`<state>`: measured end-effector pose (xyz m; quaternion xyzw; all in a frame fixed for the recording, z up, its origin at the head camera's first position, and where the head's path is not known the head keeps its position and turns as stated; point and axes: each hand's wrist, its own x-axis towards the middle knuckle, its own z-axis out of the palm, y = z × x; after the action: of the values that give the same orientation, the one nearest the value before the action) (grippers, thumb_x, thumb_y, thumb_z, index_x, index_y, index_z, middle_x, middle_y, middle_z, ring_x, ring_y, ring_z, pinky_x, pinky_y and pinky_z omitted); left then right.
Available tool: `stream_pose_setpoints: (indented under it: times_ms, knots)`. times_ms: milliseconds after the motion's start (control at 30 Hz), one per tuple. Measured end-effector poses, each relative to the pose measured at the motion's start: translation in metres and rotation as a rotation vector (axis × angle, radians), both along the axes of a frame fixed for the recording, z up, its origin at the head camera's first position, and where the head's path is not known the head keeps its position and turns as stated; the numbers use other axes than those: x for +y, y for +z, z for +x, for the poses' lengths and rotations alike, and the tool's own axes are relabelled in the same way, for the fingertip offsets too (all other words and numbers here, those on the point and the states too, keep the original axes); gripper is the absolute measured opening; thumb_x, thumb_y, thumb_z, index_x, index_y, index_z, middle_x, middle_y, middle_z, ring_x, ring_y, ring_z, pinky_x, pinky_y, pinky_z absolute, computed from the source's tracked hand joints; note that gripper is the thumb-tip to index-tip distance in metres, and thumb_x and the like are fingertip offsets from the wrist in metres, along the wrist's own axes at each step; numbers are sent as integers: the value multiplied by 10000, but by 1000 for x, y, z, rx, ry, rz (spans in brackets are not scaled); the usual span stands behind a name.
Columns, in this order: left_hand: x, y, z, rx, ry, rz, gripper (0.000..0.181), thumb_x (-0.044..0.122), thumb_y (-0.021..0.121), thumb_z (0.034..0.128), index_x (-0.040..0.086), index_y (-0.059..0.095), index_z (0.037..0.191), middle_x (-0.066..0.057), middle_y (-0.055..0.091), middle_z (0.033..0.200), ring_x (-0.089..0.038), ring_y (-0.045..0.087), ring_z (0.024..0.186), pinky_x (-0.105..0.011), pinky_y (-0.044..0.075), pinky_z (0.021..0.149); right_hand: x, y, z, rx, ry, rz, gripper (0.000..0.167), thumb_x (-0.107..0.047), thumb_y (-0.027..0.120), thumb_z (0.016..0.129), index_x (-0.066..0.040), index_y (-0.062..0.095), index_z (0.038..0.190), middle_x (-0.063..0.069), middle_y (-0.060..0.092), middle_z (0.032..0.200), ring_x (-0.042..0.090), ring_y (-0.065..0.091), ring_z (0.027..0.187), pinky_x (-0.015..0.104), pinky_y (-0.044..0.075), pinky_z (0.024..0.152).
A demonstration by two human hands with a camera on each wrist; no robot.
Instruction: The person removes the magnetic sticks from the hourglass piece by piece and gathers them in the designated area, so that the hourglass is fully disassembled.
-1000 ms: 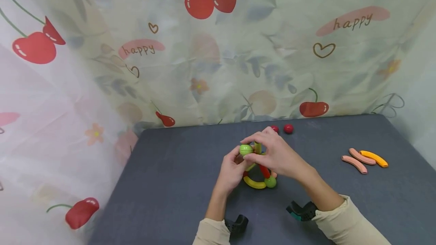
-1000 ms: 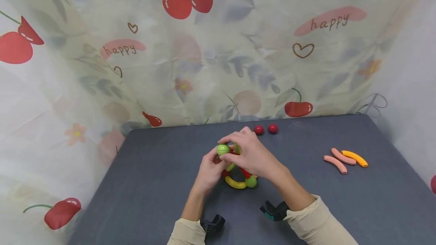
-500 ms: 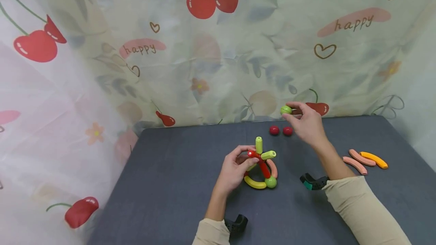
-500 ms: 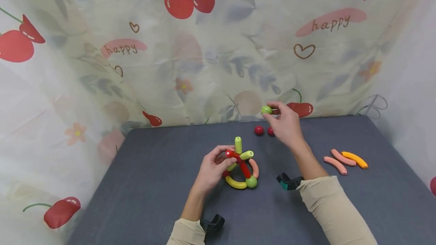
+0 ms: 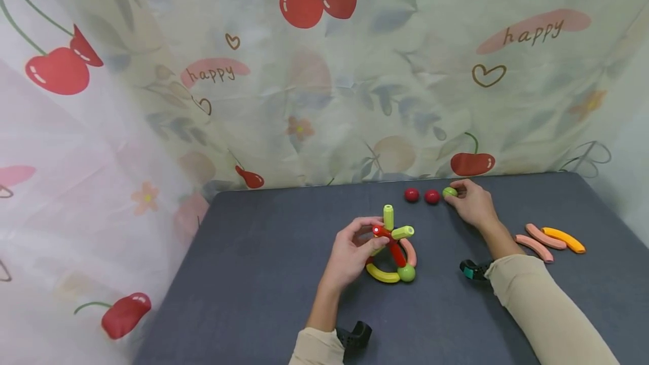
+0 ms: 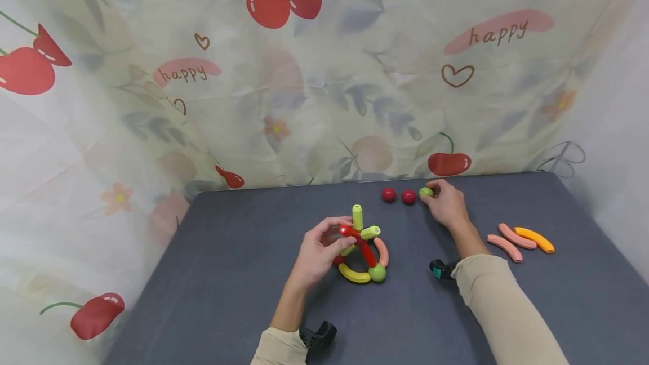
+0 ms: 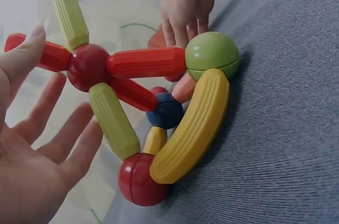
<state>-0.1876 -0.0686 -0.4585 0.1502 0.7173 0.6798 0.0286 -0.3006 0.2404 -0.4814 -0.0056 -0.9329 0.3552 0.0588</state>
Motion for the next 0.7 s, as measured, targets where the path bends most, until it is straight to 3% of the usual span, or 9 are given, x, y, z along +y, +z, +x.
stream_pose_setpoints:
  times_ms: [100,233,333,433,500,600,700]
  knots:
    - [-1,3,1,36,10,-24,288,182,773,916,186,697,1194,-26,621,1336,-312,665,1209,-395,582,983,-1,4,4,55,29,14,477,-207,679,981,47,542,1360,320,571,1339,474,595,1142,591,462,948]
    - [-4,9,2,108,38,-50,290,188,793,901,172,708,1178,-16,629,1257,-216,641,1201,-502,525,1055,-13,23,25,148,115,-1,467,-197,708,967,36,560,1344,284,561,1307,458,575,1124,614,447,959]
    - [-7,14,3,135,49,-55,282,202,800,896,163,713,1161,-16,636,1200,-175,636,1171,-534,500,1072,-30,34,50,116,267,-67,457,-234,717,967,-33,582,1354,206,600,1308,418,582,1171,576,495,954]
    - [-8,18,5,142,48,-60,266,213,798,899,166,715,1147,-32,643,1166,-189,644,1135,-564,493,1068,-50,37,74,24,453,-153,496,-291,743,947,-99,590,1377,130,627,1327,349,593,1191,468,539,945]
    - [-8,18,6,142,46,-69,262,207,794,902,166,712,1147,-48,648,1158,-204,649,1115,-569,492,1062,-65,34,85,-32,540,-218,514,-326,771,920,-141,601,1367,103,620,1310,328,653,1061,374,560,869]
    - [-6,17,6,140,45,-95,263,201,775,917,161,702,1166,-62,657,1163,-209,655,1101,-509,512,1050,-84,27,94,-73,569,-318,459,-351,794,893,-194,631,1292,80,597,1210,277,661,857,321,587,700]
    - [-5,17,5,130,61,-97,274,221,735,947,149,682,1206,-75,672,1181,-193,661,1087,-367,549,996,-97,21,98,-26,525,-360,358,-334,804,882,-210,660,1184,53,599,1106,263,590,835,326,568,569]
